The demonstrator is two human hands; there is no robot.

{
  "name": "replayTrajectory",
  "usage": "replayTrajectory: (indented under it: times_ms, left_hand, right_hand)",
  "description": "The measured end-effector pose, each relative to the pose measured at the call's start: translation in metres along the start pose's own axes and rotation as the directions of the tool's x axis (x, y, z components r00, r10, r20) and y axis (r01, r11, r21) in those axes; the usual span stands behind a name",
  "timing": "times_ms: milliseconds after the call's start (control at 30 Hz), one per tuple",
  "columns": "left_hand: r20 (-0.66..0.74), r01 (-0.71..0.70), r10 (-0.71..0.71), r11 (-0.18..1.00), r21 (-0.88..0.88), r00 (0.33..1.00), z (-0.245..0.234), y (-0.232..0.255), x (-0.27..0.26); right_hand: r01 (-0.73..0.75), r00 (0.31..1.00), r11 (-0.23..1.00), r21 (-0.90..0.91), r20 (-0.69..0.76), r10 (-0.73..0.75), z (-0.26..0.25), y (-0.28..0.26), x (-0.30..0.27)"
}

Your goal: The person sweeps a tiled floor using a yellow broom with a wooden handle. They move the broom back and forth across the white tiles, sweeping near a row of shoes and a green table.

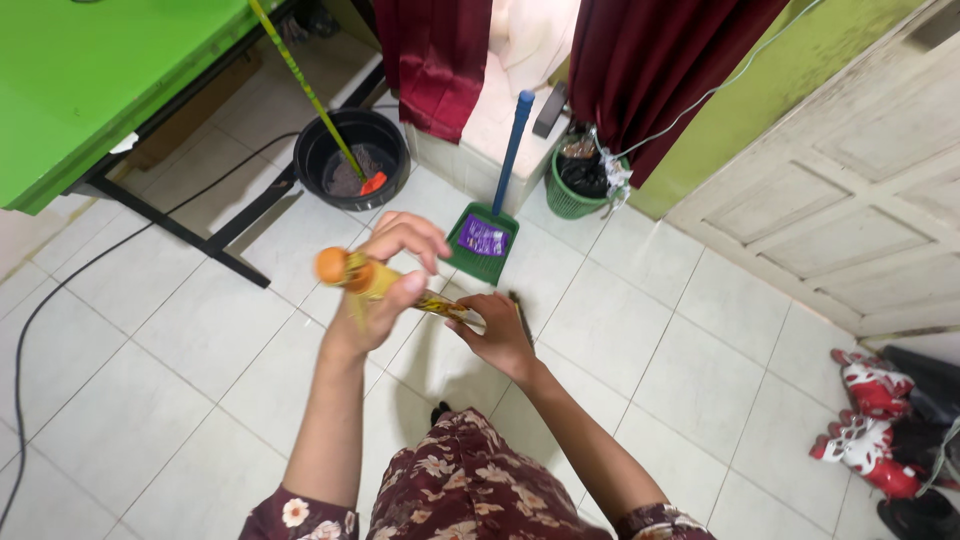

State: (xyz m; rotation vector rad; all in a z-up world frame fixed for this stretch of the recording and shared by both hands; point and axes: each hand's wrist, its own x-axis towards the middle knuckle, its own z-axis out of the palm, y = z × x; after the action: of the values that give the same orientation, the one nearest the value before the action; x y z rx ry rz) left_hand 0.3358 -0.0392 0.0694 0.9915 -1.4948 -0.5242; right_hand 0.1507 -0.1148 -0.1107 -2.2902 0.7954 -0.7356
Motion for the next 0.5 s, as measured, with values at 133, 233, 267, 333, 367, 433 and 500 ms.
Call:
replayTrajectory:
  times_ms: [133, 233, 267, 333, 367, 433, 500]
  left_hand:
    - [0.017, -0.035, 0.033, 0.995, 0.098, 0.999, 0.034, 0.026, 0.007]
    - [0.040, -0.088, 0.085, 0.994, 0.063, 0.996, 0.056, 0.041, 0.005]
    - [0.045, -0.107, 0.105, 0.993, 0.045, 0.993, 0.062, 0.041, 0.001]
    - [0.025, -0.107, 0.109, 0.991, -0.074, 0.994, 0.075, 0.032, -0.013]
    - [0.001, -0.090, 0.091, 0.980, -0.176, 0.996, 0.083, 0.023, -0.022]
    - [-0.025, -0.011, 0.003, 0.945, -0.327, 1.000, 0.096, -0.005, -0.042]
    - [-0.015, 0.130, -0.151, 0.892, -0.433, 0.988, 0.116, -0.043, -0.069]
  right_hand:
    - [0.059, 0.993, 0.996, 0.067, -0.107, -0.051, -0.040, -0.025, -0.014]
    - [0.081, 0.987, 0.992, 0.093, -0.146, -0.067, -0.078, -0.049, -0.022]
    - [0.134, 0.974, 0.988, 0.073, -0.192, -0.118, -0.088, -0.058, -0.026]
    - [0.155, 0.964, 0.983, 0.098, -0.234, -0.129, -0.106, -0.074, -0.036]
    - [0.123, 0.969, 0.982, 0.144, -0.230, -0.088, -0.117, -0.080, -0.043]
    - [0.090, 0.973, 0.962, 0.259, -0.228, -0.030, -0.132, -0.087, -0.049]
    - [0.074, 0.975, 0.913, 0.401, -0.220, 0.018, -0.141, -0.088, -0.057]
